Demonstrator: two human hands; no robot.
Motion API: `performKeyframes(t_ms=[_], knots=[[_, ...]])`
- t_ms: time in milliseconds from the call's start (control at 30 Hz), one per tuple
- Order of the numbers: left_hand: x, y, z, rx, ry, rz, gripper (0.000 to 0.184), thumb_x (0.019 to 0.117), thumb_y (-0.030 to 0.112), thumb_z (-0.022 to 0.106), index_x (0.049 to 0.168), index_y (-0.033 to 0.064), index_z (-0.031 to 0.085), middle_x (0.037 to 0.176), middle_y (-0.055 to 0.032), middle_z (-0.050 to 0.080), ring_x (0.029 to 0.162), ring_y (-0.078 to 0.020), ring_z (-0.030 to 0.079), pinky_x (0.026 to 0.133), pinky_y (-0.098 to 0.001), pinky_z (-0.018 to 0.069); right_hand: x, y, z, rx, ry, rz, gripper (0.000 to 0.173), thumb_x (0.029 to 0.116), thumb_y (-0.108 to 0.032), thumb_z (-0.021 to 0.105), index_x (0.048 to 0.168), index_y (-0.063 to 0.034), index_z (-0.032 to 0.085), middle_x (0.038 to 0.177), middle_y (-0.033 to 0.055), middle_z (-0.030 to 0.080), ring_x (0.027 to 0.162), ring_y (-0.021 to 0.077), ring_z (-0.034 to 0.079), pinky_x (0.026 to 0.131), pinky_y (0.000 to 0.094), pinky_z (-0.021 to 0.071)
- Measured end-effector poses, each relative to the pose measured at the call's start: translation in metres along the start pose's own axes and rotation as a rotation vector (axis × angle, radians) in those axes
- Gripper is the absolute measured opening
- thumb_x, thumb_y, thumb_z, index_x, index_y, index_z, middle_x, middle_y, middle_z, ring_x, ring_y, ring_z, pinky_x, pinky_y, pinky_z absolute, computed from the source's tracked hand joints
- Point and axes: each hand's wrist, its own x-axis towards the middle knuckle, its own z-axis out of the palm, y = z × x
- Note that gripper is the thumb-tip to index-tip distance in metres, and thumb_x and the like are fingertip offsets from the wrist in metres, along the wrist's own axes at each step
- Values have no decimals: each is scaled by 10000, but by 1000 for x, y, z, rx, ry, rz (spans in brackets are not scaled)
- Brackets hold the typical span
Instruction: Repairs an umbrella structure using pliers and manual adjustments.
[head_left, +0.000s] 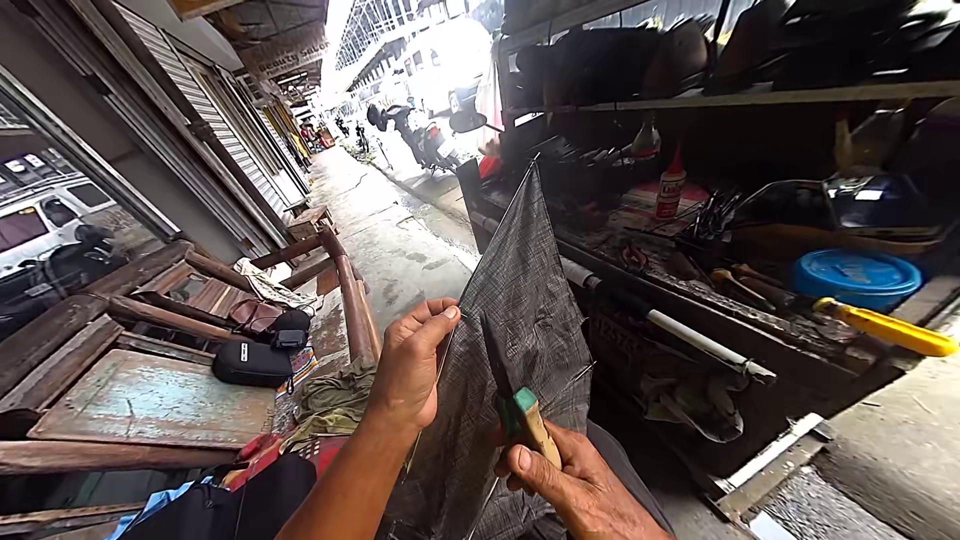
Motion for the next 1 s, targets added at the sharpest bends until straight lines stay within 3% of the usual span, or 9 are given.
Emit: performKeyframes(t_ms=[100, 300, 800, 1000], knots=[[2, -1, 1, -36, 12, -33, 182, 1031, 26, 506, 1001, -35, 676, 868, -127, 697, 804, -161, 682, 764, -311, 587, -4, -4, -2, -59, 5, 75, 475, 1003, -484, 606, 1169, -45, 686, 1045, 34, 711, 840, 118, 711, 730, 305, 626], [0, -1, 3, -101, -3, -75, 231, 1046, 63, 451, 1031, -27, 664, 914, -133, 699, 843, -168, 691, 781, -317, 588, -3, -14, -7, -48, -35, 138, 456, 1001, -494, 600, 1118, -60, 676, 932, 13, 739, 760, 112, 713, 683, 298, 617], [-3, 3, 3, -107, -15, -64, 229, 1040, 51, 444, 979, -10, 656, 894, -112, 699, 835, -142, 688, 782, -292, 586, -5, -29, -11, 21, -98, 197, 429, 1005, -486, 600, 1091, -73, 678, 905, 21, 748, 778, 149, 739, 688, 328, 636], [-2, 0, 0, -94, -51, -42, 216, 1026, 48, 449, 984, -10, 653, 894, -118, 695, 830, -147, 684, 784, -310, 587, -2, -35, -16, -8, -115, 195, 440, 1001, -528, 588, 1033, -99, 678, 811, 1, 710, 658, 117, 695, 594, 286, 604]])
